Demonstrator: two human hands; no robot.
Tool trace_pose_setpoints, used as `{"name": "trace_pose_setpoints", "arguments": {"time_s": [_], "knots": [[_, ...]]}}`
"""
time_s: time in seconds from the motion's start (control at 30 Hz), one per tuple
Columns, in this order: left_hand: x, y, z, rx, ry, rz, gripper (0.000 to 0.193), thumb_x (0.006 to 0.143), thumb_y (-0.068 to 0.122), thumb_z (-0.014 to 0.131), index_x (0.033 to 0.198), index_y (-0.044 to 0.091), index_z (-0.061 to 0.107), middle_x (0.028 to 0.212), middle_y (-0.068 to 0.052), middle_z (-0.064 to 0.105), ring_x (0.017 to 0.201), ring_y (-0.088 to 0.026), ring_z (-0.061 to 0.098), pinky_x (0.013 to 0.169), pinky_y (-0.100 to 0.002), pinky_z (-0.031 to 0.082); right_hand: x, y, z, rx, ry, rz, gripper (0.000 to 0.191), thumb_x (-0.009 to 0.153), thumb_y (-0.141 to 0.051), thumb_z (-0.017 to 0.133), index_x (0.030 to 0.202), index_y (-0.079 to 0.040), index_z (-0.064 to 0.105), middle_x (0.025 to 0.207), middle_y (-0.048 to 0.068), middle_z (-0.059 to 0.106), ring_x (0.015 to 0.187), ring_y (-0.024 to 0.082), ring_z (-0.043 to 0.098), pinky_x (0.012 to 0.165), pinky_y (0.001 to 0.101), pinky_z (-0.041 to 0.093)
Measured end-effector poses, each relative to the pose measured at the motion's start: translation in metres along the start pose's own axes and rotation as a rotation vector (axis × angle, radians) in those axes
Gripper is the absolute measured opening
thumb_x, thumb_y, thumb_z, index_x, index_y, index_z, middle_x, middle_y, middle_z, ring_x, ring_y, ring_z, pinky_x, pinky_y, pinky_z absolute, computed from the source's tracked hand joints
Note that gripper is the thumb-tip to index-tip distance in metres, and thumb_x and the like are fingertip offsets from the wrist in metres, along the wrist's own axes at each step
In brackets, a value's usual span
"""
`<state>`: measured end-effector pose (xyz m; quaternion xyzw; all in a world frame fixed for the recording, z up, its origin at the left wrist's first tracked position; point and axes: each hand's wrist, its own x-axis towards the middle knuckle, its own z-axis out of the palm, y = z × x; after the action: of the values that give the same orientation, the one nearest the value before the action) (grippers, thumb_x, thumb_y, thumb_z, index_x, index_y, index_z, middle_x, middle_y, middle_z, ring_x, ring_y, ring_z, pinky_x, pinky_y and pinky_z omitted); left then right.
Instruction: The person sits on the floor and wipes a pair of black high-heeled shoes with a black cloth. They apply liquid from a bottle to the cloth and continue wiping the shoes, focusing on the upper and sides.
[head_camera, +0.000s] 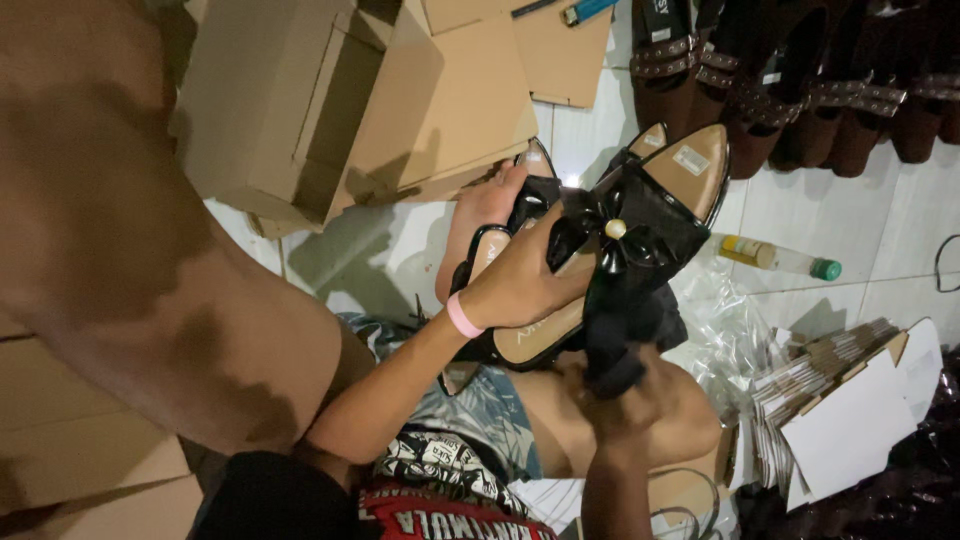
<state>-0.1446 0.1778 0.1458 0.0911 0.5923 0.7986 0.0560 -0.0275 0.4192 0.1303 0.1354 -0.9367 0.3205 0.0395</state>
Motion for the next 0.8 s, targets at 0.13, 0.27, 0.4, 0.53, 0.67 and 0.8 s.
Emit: {"name": "trace_pose_setpoints", "arguments": {"time_s": [0.13, 0.27, 0.4, 0.53, 0.67, 0.8], "knots": [[0.001, 0.001, -0.003, -0.033, -0.006, 0.062, 0.059, 0.096, 0.017, 0.075, 0.145, -0.001, 0.048, 0.125, -0.018, 0.069, 0.118, -0.024, 0.067, 0.106, -0.036, 0.05, -0.012, -0.009, 0.005, -0.014, 0.079, 0.047, 0.033, 0.1, -0.025, 0.07, 0.111, 0.003, 0.055, 0.095, 0.016, 0.065, 0.076, 0.029, 0.062, 0.067, 0.038, 0.052], [-0.002, 0.009, 0.001, 0.128, -0.036, -0.058, 0.056, 0.091, 0.021, 0.077, 0.138, 0.0, 0.053, 0.116, -0.019, 0.07, 0.109, -0.026, 0.069, 0.099, -0.035, 0.052, 0.003, 0.0, 0.002, -0.061, 0.215, 0.08, 0.032, 0.1, -0.025, 0.07, 0.109, 0.003, 0.056, 0.095, 0.016, 0.065, 0.077, 0.029, 0.062, 0.067, 0.0385, 0.053], [-0.004, 0.008, 0.004, 0.079, -0.069, -0.143, 0.061, 0.09, 0.023, 0.075, 0.14, -0.001, 0.049, 0.116, -0.017, 0.07, 0.109, -0.025, 0.069, 0.096, -0.034, 0.052, 0.034, 0.002, -0.002, -0.126, 0.281, 0.039, 0.031, 0.099, -0.025, 0.071, 0.107, 0.002, 0.057, 0.094, 0.016, 0.065, 0.077, 0.03, 0.062, 0.067, 0.0389, 0.053], [-0.001, -0.016, 0.007, -0.133, -0.039, -0.09, 0.042, 0.1, 0.018, 0.068, 0.136, -0.001, 0.056, 0.126, -0.013, 0.068, 0.12, -0.021, 0.062, 0.107, -0.033, 0.05, 0.047, -0.012, 0.02, -0.239, 0.26, -0.052, 0.031, 0.098, -0.024, 0.072, 0.106, 0.002, 0.058, 0.094, 0.016, 0.065, 0.077, 0.03, 0.062, 0.068, 0.0394, 0.053], [-0.003, -0.043, 0.008, -0.115, -0.05, -0.16, 0.039, 0.095, 0.009, 0.068, 0.132, -0.002, 0.06, 0.123, -0.007, 0.067, 0.117, -0.016, 0.059, 0.106, -0.032, 0.048, 0.007, -0.034, 0.036, -0.261, 0.217, -0.127, 0.03, 0.097, -0.024, 0.072, 0.104, 0.001, 0.058, 0.094, 0.016, 0.065, 0.077, 0.031, 0.063, 0.068, 0.0398, 0.053], [-0.008, -0.051, 0.013, -0.326, -0.149, -0.23, 0.04, 0.096, 0.011, 0.069, 0.132, -0.001, 0.057, 0.121, -0.002, 0.063, 0.114, -0.012, 0.056, 0.103, -0.03, 0.049, -0.003, -0.027, 0.033, -0.274, 0.251, -0.123, 0.029, 0.097, -0.024, 0.073, 0.103, 0.001, 0.059, 0.094, 0.016, 0.065, 0.077, 0.032, 0.063, 0.068, 0.0403, 0.053]]}}
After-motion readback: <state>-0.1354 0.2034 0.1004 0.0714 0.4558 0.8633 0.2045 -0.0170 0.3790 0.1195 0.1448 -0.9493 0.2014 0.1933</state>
